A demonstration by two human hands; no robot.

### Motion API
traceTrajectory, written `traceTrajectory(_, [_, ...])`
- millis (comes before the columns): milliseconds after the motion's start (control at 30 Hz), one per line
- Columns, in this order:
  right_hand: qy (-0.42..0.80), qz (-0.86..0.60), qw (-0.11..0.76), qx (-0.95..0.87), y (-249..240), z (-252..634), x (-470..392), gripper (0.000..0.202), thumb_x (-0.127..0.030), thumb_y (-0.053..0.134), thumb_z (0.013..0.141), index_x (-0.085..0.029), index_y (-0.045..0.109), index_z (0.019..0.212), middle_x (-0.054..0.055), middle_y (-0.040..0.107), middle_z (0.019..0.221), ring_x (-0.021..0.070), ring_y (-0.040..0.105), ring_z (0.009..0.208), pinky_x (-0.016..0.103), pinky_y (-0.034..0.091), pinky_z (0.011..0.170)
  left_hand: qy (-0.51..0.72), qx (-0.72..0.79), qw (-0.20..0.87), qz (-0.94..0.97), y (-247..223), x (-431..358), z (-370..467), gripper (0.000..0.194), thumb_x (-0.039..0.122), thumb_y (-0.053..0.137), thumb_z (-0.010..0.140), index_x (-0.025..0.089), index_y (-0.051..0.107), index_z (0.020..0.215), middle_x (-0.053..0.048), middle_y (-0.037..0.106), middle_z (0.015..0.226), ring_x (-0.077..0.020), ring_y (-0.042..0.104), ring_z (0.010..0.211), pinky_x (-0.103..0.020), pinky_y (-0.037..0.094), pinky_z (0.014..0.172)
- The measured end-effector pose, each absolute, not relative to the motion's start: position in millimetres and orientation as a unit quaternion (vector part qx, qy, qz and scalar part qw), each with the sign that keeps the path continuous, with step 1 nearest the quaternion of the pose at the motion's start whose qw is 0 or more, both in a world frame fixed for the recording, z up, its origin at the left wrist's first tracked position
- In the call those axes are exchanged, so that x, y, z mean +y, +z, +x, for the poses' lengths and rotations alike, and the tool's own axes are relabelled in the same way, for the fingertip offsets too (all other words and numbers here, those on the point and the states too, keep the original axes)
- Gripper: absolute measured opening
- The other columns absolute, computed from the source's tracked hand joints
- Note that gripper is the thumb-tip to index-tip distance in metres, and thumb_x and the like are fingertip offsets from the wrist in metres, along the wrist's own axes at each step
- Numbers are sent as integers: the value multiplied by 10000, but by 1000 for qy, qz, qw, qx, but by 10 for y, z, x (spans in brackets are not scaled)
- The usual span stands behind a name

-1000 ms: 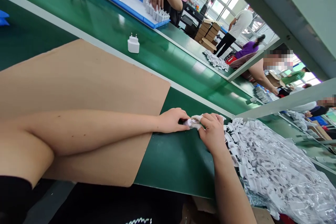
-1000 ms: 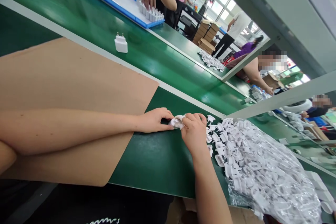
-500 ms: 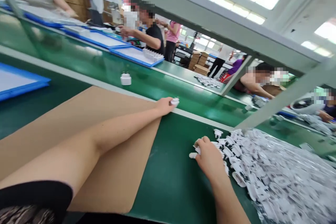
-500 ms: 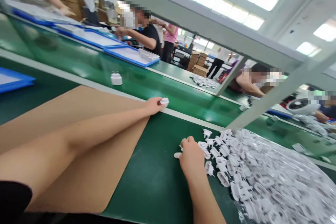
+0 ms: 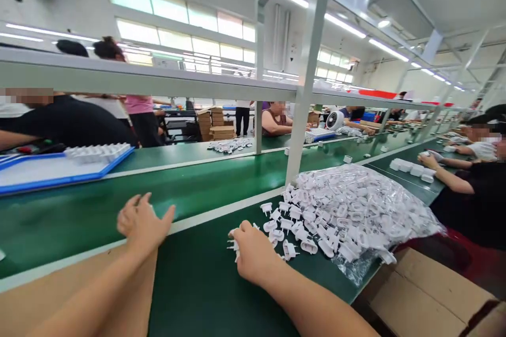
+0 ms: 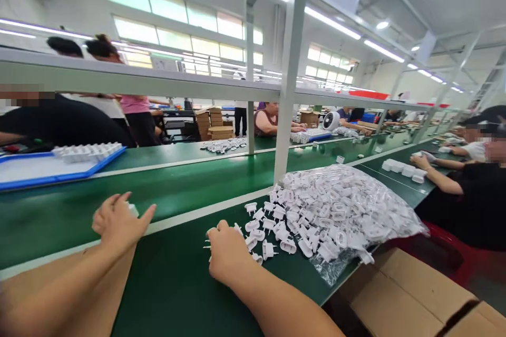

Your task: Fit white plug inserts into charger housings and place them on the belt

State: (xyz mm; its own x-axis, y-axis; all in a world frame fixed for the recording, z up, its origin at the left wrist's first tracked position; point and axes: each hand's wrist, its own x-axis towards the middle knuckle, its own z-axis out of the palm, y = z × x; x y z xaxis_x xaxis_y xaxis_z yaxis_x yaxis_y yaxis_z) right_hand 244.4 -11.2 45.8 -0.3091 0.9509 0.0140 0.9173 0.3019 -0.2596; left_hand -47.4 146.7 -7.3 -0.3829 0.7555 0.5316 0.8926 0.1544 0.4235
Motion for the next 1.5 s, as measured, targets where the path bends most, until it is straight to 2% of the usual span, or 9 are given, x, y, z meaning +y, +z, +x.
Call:
traceTrajectory(100, [146,-541,196,-805,333,2409,-84,595,-86,658,755,-193,614,1339,107,552,1244,229,654,970,336,543,845,-429,-613,69,-660,-116,1304,-64,573,540,507,904,152,567,1322,-189,542,1421,-377,486,1350,-562,364,1161])
traceTrajectory(167, [192,-524,242,-794,236,2375,-48,540,-79,659,736,-213,677,1258,85,529,1217,203,639,973,310,536,872,-445,-500,19,-743,-223,1198,166,505,542,523,914,189,613,1263,-147,630,1326,-337,549,1292,-517,401,1155])
traceTrajectory(233, [231,-520,269,-777,138,2346,-1,456,-56,665,699,-214,726,1124,62,511,1156,182,621,961,287,524,889,-426,-427,-30,-797,-369,1119,314,473,531,540,934,213,626,1275,-124,656,1322,-317,569,1281,-514,435,1139])
traceTrajectory(333, [257,-531,278,-758,17,2325,68,406,-32,683,635,-197,709,1005,41,493,1091,172,594,917,287,515,866,-347,-393,-85,-847,-554,1059,390,423,485,560,952,228,674,1268,-104,659,1365,-315,583,1288,-543,465,1123])
traceTrajectory(433, [269,-538,279,-748,-42,2324,115,356,-30,686,650,-193,675,966,30,507,1056,170,584,881,298,506,840,-299,-386,-104,-867,-606,1039,371,388,449,567,960,243,707,1258,-86,637,1417,-317,566,1330,-555,465,1137])
traceTrajectory(567, [275,-539,271,-749,-51,2331,144,320,-23,666,708,-193,658,979,33,534,1052,174,594,873,308,498,835,-302,-379,-123,-866,-553,1005,333,359,412,541,981,258,709,1258,-71,642,1414,-302,572,1336,-544,486,1133])
traceTrajectory(833, [255,-526,244,-774,-10,2354,152,371,31,622,715,-189,663,1011,42,551,1058,183,606,918,301,490,869,-311,-365,-150,-865,-459,925,328,310,326,533,980,254,727,1211,-78,650,1396,-289,572,1334,-537,485,1137])
traceTrajectory(1133, [236,-511,210,-799,71,2397,49,427,49,582,701,-206,697,1024,40,566,1064,175,602,891,283,470,820,-292,-367,-132,-873,-378,898,334,318,324,533,980,254,728,1222,-81,647,1400,-298,579,1326,-535,494,1128])
traceTrajectory(1500, [221,-491,212,-815,8,2275,25,360,6,610,720,-199,687,1005,42,561,1041,183,600,891,283,474,807,-279,-374,-125,-876,-386,858,298,342,343,529,999,253,711,1275,-70,629,1441,-279,569,1353,-522,463,1170])
